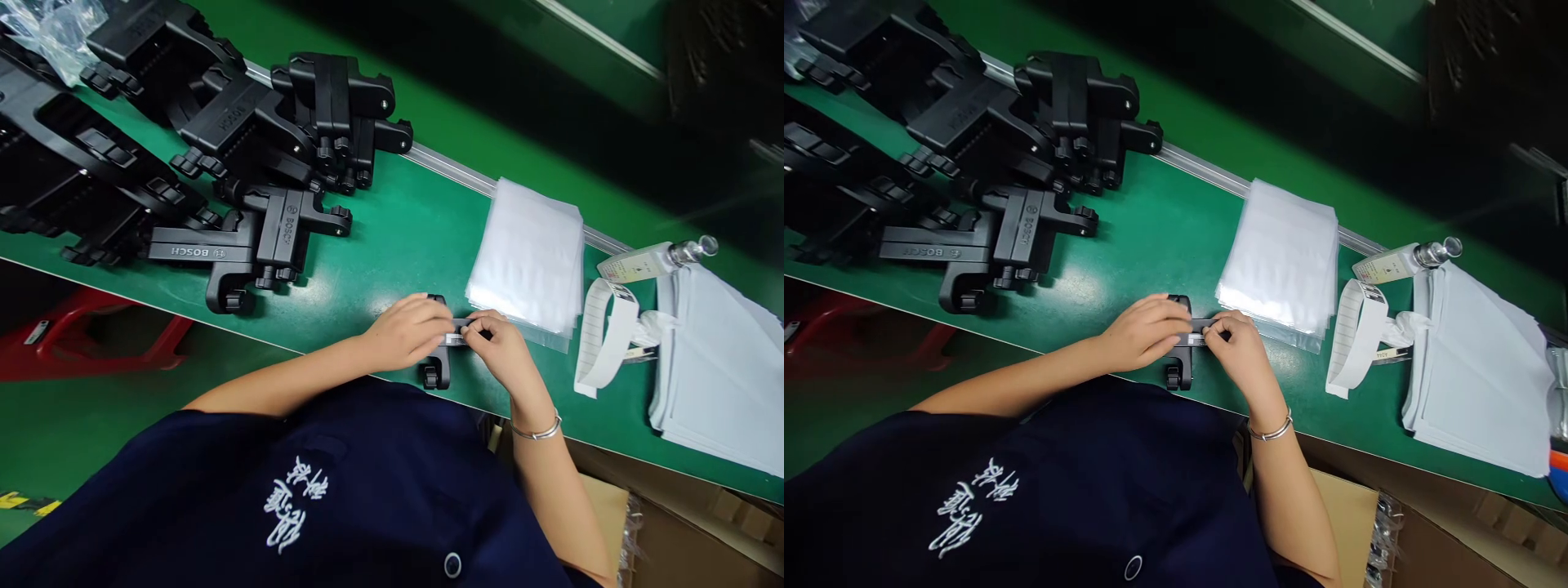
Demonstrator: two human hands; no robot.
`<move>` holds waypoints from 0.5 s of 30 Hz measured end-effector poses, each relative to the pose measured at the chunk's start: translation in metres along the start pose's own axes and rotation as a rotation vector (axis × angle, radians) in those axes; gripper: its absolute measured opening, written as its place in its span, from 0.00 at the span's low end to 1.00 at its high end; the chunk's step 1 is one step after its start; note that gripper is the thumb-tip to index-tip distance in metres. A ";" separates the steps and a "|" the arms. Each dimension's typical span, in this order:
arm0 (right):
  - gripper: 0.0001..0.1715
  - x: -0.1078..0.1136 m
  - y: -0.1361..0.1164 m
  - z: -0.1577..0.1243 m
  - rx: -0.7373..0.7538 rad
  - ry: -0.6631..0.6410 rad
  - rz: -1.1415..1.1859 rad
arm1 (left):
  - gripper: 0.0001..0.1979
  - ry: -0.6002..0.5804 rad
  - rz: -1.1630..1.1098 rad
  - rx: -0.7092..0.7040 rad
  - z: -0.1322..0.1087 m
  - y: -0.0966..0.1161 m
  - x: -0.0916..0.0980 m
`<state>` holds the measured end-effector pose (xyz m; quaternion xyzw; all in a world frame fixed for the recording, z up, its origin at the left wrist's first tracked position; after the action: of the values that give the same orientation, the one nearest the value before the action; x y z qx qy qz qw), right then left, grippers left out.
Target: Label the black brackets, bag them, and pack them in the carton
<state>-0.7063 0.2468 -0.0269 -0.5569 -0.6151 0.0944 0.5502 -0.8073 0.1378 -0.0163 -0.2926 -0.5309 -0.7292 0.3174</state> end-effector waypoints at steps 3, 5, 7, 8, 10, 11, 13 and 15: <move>0.13 0.000 -0.001 0.000 0.019 -0.006 -0.007 | 0.15 -0.147 0.125 -0.186 -0.012 0.008 -0.004; 0.13 -0.001 -0.002 0.001 0.022 -0.015 -0.015 | 0.16 -0.205 0.191 -0.221 -0.017 0.007 -0.006; 0.13 -0.003 -0.004 0.001 0.025 -0.023 -0.021 | 0.17 -0.239 0.228 -0.236 -0.017 0.006 -0.007; 0.13 -0.004 -0.005 0.001 0.027 -0.023 -0.023 | 0.18 -0.255 0.240 -0.239 -0.017 0.006 -0.007; 0.13 -0.004 -0.005 0.001 0.029 -0.018 -0.029 | 0.17 -0.280 0.262 -0.247 -0.015 0.006 -0.008; 0.13 -0.002 -0.003 0.001 0.031 -0.023 -0.029 | 0.17 -0.288 0.273 -0.256 -0.015 0.007 -0.008; 0.12 0.004 0.003 -0.002 0.052 -0.034 0.005 | 0.17 -0.291 0.297 -0.274 -0.015 0.009 -0.009; 0.11 0.013 0.010 -0.008 0.115 -0.050 0.073 | 0.17 -0.278 0.325 -0.293 -0.016 0.009 -0.008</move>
<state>-0.6912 0.2571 -0.0238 -0.5440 -0.6014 0.1633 0.5619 -0.7963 0.1219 -0.0215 -0.5146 -0.4041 -0.6905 0.3085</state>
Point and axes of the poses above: each hand's wrist, its own z-axis towards the middle knuckle, its own x-axis out of the back of the hand, y = z × x, the point moved 8 cm from there along z, towards the middle knuckle, and after that the axes turned 10 degrees about -y, right-handed, at the moved point
